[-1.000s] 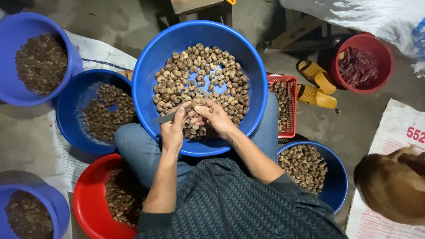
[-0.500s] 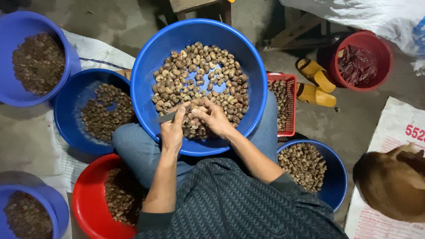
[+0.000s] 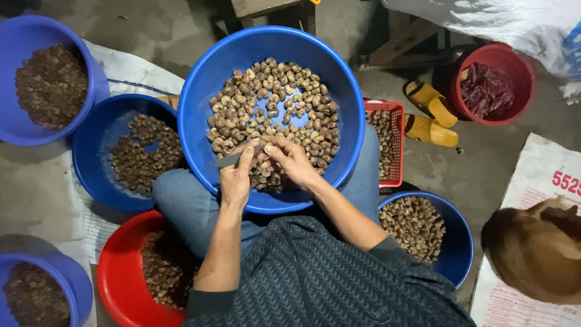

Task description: Manually cracking and sorting nuts using a small metal tool while sitting on the floor

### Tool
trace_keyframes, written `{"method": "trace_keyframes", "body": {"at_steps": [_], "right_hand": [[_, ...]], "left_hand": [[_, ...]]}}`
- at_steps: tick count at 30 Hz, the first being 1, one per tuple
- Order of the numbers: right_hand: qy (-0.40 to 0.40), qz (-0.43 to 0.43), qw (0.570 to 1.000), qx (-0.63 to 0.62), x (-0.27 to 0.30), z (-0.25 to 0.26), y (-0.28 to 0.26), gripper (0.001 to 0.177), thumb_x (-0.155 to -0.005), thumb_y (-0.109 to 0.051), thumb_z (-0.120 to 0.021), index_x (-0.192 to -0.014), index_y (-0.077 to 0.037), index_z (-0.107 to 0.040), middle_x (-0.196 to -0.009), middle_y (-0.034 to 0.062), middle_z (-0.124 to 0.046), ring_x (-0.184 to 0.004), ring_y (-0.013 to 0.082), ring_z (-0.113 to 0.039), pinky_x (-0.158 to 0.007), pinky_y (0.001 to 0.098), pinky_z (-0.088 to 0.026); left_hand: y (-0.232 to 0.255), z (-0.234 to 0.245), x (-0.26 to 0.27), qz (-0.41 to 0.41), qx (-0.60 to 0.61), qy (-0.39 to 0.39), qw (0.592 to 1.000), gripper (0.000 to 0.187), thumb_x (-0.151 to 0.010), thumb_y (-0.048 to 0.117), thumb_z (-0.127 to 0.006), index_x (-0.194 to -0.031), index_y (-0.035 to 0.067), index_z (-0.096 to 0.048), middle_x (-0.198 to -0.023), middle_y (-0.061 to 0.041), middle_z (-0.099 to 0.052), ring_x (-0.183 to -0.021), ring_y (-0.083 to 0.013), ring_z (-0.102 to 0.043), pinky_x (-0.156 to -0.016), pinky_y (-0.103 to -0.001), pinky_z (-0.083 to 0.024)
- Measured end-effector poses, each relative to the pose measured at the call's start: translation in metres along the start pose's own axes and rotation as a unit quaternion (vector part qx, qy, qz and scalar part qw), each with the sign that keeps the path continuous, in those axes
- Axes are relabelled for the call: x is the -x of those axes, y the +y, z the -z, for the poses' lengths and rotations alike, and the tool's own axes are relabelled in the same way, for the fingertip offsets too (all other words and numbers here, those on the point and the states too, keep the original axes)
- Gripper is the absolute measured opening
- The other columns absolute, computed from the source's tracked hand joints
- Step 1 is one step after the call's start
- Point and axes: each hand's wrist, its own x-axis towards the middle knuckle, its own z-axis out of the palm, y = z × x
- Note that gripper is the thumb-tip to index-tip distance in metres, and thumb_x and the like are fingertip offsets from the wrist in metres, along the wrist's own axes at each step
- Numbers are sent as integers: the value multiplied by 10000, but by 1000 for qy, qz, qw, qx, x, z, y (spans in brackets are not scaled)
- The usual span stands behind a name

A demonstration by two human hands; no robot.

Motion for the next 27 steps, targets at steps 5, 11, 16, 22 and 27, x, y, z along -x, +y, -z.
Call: {"method": "trace_keyframes", "body": {"at_steps": [5, 11, 16, 22, 27], "right_hand": [[-29, -1, 999, 36, 5, -2, -7, 428, -1052, -227, -583, -1436, -44, -545, -986, 178, -741, -848, 197, -763, -753, 308, -656], [-43, -3, 998, 43, 4, 2, -1, 417, -1063, -219, -560, -1438, -38, -541, -997, 181, -742, -869, 197, -758, -771, 319, -654], [-13, 20, 999, 28, 10, 4, -20, 355, -1028, -163, -607, -1355, -29, -585, -936, 196, -734, -813, 207, -740, -756, 346, -650], [96, 123, 978, 136, 58, 40, -93, 276, -1017, -95, -614, -1286, -38, -634, -972, 220, -718, -804, 264, -744, -772, 412, -655], [278, 190, 919, 203, 100, 140, -88, 235, -1097, -108, -557, -1315, -29, -590, -951, 175, -709, -684, 164, -692, -690, 289, -608]], "left_hand": [[9, -2, 1, -10, -21, 7, 1000, 241, -1065, 189, -599, -1189, 39, -741, -1159, -185, -755, -1110, -295, -709, -904, -413, -627], [-6, 7, -1, 7, -13, 26, 1000, 234, -1056, 163, -612, -1189, 8, -725, -1134, -218, -751, -1061, -305, -726, -890, -422, -638], [-3, 5, -2, 11, -3, 20, 1000, 250, -1063, 169, -601, -1185, -10, -724, -1136, -256, -743, -1058, -368, -735, -878, -445, -646], [3, 0, -2, 38, 46, 46, 997, 246, -1053, 141, -603, -1150, -50, -724, -1101, -273, -746, -1000, -384, -750, -808, -413, -669], [2, 0, -4, 57, 52, 59, 995, 237, -1025, 149, -657, -1110, -57, -738, -1075, -273, -749, -932, -366, -766, -754, -380, -675]]}}
